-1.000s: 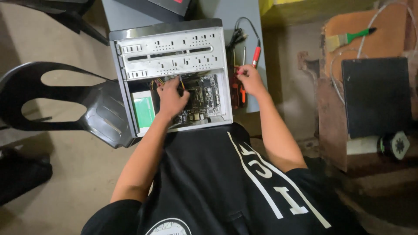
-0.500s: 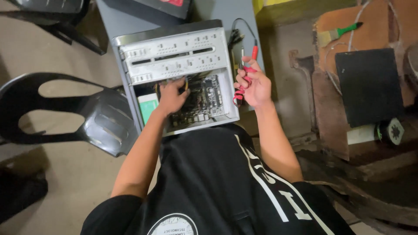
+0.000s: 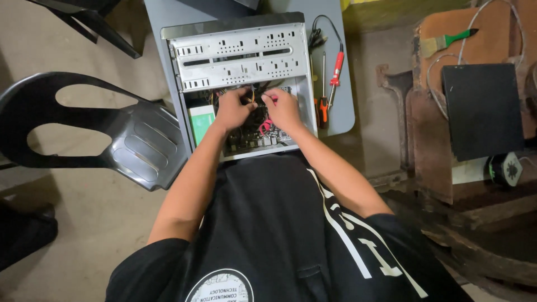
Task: Connecting internal cables and a hard drive before sliding the side panel onto a desktop computer case.
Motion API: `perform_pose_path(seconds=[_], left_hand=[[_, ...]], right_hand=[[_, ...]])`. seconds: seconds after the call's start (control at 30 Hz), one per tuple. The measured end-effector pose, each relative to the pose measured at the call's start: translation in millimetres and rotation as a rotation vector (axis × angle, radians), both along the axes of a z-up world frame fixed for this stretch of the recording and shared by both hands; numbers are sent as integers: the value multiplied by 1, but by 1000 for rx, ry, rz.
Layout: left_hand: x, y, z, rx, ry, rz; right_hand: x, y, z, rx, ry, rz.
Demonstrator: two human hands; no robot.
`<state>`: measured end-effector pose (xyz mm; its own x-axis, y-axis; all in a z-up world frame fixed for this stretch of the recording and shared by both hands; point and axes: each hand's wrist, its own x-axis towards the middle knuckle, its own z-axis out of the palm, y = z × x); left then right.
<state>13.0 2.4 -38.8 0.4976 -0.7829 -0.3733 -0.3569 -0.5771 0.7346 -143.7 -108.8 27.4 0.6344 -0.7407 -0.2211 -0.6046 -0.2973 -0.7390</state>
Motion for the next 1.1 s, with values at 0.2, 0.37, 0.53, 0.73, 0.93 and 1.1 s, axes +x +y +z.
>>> perform_pose_path(seconds=[0.2,0.37,0.53,0.73,0.93,1.1], left_hand=[[0,0,54,-28,204,39],[-5,-3,36,-60,306,164],[-9,-14,26,-164,420,388],[-16,3,14,-30,-7,189],[-27,-3,-28,-27,-69,124],[-35,-23,-93,-200,101,265]], right_hand=[[16,-4,-16,66,6,18],[20,3,1,50,78,-21],[27,14,27,14,184,-7],[29,23,13,-151,220,48],[29,31,-5,-121,224,49],[23,29,-32,9,98,-8]])
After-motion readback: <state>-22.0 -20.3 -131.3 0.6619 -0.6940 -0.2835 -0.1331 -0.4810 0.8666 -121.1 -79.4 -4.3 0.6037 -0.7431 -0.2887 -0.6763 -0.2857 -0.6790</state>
